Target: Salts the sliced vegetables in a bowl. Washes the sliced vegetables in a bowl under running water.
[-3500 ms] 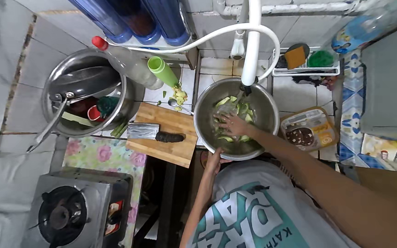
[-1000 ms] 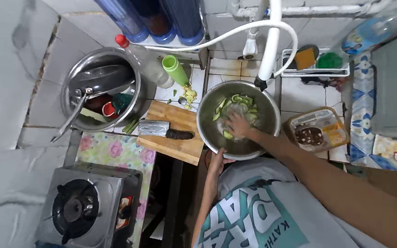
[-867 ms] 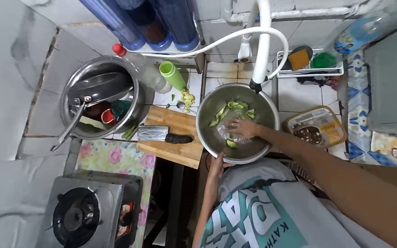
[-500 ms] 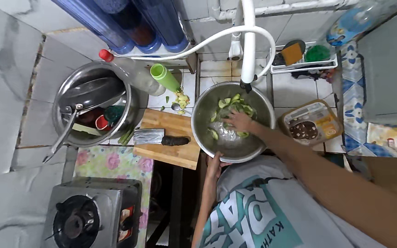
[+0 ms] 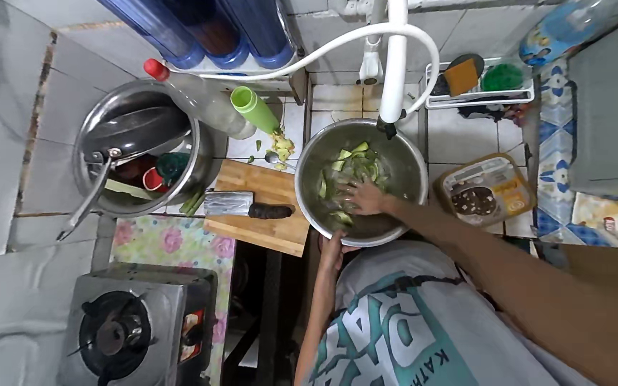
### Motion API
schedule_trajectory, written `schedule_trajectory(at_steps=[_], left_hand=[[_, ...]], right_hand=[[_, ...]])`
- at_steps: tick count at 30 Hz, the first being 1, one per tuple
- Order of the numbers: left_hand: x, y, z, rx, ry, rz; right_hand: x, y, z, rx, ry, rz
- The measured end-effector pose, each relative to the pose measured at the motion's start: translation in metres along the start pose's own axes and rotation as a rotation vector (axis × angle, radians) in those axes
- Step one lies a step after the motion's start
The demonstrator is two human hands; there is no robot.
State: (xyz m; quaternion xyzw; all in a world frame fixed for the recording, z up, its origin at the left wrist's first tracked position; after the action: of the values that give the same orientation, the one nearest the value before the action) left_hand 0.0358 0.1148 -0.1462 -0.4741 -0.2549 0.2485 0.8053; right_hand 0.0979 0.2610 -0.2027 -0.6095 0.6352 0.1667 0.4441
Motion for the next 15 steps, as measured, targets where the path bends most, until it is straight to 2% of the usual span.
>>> schedule_trajectory(at_steps=[2, 4, 6, 7, 9, 11, 13, 15], left_hand=[[-0.002, 0.002, -0.003, -0.001, -0.001, 0.000], [0.000, 0.003, -0.002, 0.007, 0.007, -0.006], [0.003, 0.001, 0.000, 0.002, 0.012, -0.015], [0.005, 0.000, 0.004, 0.006, 0.014, -0.019], [0.003, -0.002, 0.005, 0.002, 0.017, -0.018], [0.000, 0.000, 0.001, -0.008, 0.017, -0.008], [-0.004, 0.001, -0.002, -0.010, 0.027, 0.001], [-0.005, 0.001, -0.003, -0.012, 0.029, -0.007]], right_hand=[[-0.012, -0.013, 0.024, -0.003, -0.056, 0.003], [-0.027, -0.007, 0.039, 0.194, -0.087, 0.102], [-0.021, 0.007, 0.024, 0.303, -0.043, 0.161], [-0.014, 0.012, 0.012, 0.256, -0.021, 0.129], [0.001, 0.006, -0.005, 0.029, -0.001, 0.004], [-0.003, -0.009, 0.010, -0.109, -0.032, -0.030], [-0.013, -0.006, 0.030, -0.004, -0.078, 0.073], [-0.021, 0.007, 0.023, 0.187, -0.053, 0.200]])
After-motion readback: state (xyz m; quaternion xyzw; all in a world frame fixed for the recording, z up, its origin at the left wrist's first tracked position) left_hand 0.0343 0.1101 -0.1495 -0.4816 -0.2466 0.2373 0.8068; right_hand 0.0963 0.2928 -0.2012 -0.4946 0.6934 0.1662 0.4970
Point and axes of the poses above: each hand's wrist, its own y-axis towards the middle knuckle, its own x-axis out of the palm, z = x × y, the point moved 10 cm from there along y, towards the middle knuckle, and after that the axes turned 8 degrees about -x, right-handed, at the moved point
